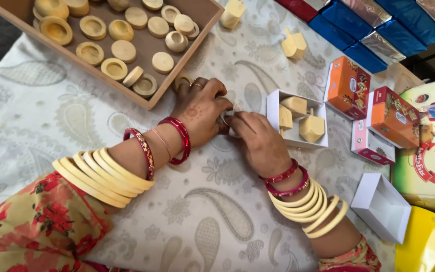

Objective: The person assembles small white cardboard boxes by folding them, places carved wooden objects into the boxes, and wipes the surfaces of several product boxes using a cloth.

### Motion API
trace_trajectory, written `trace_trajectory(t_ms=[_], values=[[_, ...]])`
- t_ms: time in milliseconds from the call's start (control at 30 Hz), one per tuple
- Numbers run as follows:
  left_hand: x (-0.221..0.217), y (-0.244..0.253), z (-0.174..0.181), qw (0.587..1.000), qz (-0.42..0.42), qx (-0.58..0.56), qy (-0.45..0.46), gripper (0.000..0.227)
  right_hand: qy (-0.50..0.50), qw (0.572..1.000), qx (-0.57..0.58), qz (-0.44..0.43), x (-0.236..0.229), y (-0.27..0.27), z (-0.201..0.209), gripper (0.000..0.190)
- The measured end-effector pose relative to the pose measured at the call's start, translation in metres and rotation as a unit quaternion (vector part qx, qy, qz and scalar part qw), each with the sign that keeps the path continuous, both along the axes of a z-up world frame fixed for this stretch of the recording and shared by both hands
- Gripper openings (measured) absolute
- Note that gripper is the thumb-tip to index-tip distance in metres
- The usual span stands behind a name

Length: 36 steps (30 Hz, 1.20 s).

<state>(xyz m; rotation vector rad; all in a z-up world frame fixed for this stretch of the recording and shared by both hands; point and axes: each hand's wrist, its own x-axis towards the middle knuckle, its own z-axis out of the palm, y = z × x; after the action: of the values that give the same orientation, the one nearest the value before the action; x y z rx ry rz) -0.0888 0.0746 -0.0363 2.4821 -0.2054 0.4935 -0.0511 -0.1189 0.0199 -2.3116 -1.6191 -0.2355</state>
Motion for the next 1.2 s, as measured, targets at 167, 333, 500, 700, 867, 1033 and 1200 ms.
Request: trace_trajectory(t_ms=[167,333,500,700,867,1033,1200], values=[[0.003,-0.002,0.002,1.0,0.002,-0.012,0.025,0.036,-0.008,1.0,0.007,-0.024,0.017,-0.008,-0.017,0.031],[0.004,0.0,-0.002,1.0,0.0,-0.021,0.011,0.037,0.031,0.99,0.103,-0.094,0.017,-0.014,-0.03,0.026],[0.007,0.001,-0.004,1.0,0.008,0.008,0.027,0.035,0.029,0.996,0.087,-0.007,0.013,-0.009,-0.016,0.05],[0.006,0.0,-0.001,0.999,0.004,0.02,0.037,0.036,0.001,0.999,0.024,-0.047,0.016,-0.004,-0.021,0.041],[0.003,0.001,0.004,0.999,0.0,0.027,0.046,0.04,0.019,0.996,0.067,-0.058,0.026,-0.014,-0.03,0.033],[0.004,0.001,0.002,0.998,0.004,0.032,0.051,0.041,0.057,0.989,0.131,-0.044,0.018,-0.009,-0.021,0.032],[0.009,0.003,-0.003,0.999,-0.009,0.009,0.031,0.074,0.051,0.996,0.046,0.055,0.009,0.004,-0.006,0.047]])
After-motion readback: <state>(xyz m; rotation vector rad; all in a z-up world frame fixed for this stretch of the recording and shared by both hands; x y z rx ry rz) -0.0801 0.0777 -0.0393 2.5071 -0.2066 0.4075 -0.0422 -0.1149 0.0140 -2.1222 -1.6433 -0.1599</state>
